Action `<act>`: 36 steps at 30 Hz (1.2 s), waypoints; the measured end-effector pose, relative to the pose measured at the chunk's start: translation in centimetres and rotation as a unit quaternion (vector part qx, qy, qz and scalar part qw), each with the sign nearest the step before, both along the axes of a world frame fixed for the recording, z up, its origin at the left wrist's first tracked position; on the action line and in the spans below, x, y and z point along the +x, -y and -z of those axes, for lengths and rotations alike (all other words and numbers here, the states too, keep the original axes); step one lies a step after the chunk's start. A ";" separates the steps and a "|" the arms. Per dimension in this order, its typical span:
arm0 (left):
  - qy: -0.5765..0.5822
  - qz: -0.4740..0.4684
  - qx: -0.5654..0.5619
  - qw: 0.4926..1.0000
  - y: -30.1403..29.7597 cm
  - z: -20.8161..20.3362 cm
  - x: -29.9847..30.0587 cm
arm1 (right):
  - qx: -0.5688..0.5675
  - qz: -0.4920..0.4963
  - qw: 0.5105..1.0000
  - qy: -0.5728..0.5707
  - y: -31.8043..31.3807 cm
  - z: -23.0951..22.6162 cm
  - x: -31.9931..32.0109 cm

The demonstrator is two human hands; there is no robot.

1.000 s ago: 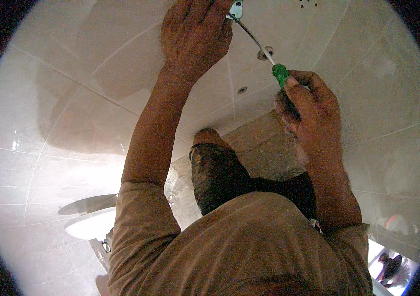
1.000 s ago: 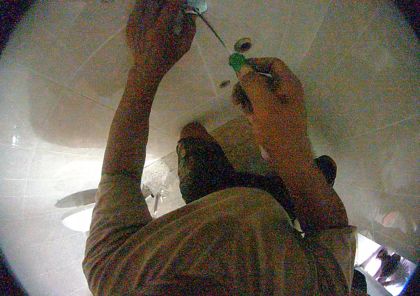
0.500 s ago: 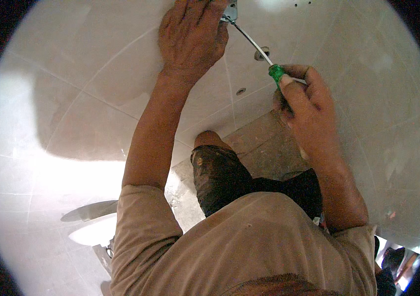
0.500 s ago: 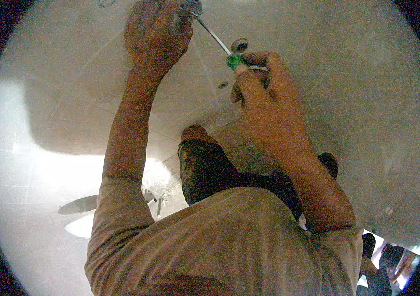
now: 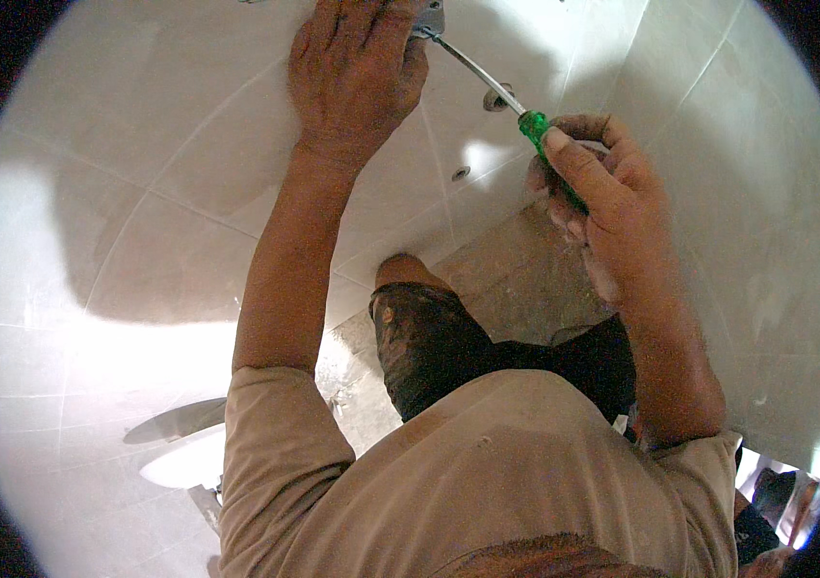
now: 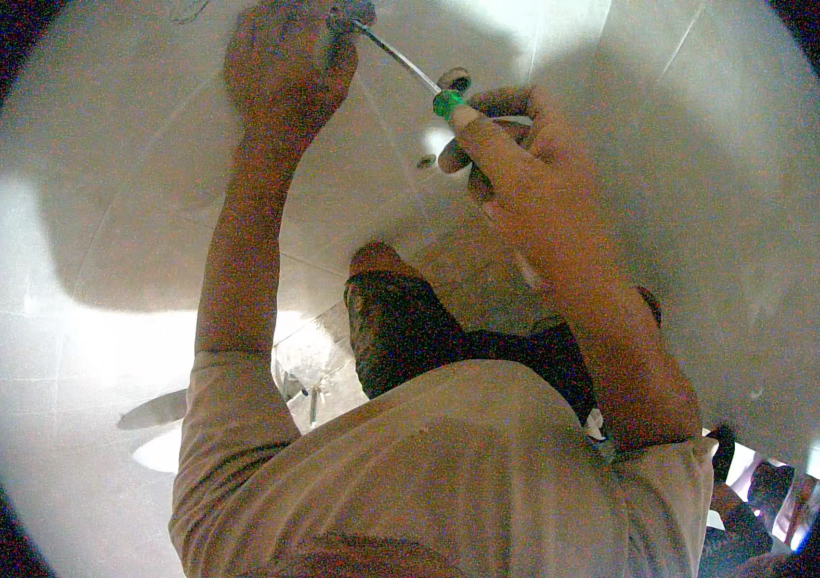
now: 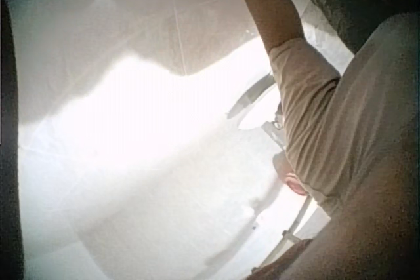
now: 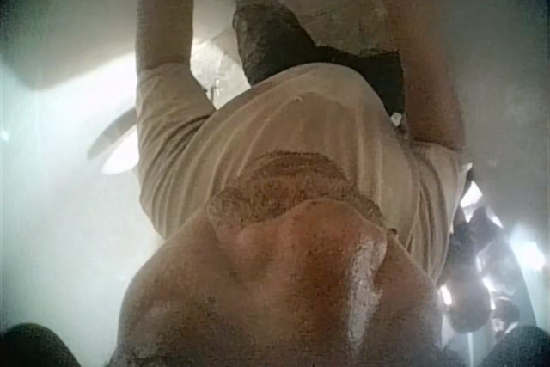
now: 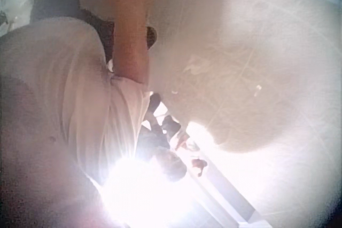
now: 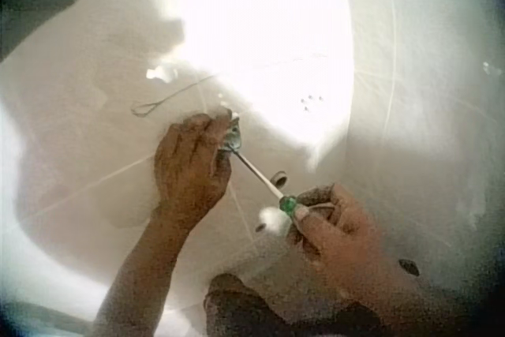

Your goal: The person installs a metal mounting bracket onto a tiled wall by positioning the bracket and securing it with screws using a screwdriver.

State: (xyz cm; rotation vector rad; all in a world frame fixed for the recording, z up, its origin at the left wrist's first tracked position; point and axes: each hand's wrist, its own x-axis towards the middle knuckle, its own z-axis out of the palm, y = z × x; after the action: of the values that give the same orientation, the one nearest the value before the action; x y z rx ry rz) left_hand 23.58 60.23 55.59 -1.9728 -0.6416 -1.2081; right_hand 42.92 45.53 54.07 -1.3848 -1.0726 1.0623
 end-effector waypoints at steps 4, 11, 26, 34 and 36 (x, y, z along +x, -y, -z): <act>-0.003 0.008 0.005 1.000 -0.1 -0.2 -0.3 | 0.242 0.006 0.913 0.328 -0.3 1.1 1.6; 0.012 0.027 0.029 0.999 -0.3 0.1 -0.6 | -0.003 -0.016 1.000 -0.012 -0.1 0.2 -0.6; 0.014 -0.011 0.034 0.999 -1.2 -0.6 -2.7 | -0.028 -0.067 0.993 -0.089 -0.9 -2.0 -2.2; 0.005 -0.025 -0.016 1.000 -0.3 -1.6 -3.5 | 0.266 0.031 0.835 0.481 -0.7 -1.0 -3.7; 0.006 -0.034 -0.014 0.999 0.2 -1.1 -2.4 | 0.192 0.019 0.920 0.342 -0.5 -1.1 -2.4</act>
State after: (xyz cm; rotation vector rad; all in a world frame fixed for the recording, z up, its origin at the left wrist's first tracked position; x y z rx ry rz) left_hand 21.14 60.02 56.71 -1.9525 -0.7294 -1.1776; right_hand 40.51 46.00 55.20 -1.4663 -1.6449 0.2838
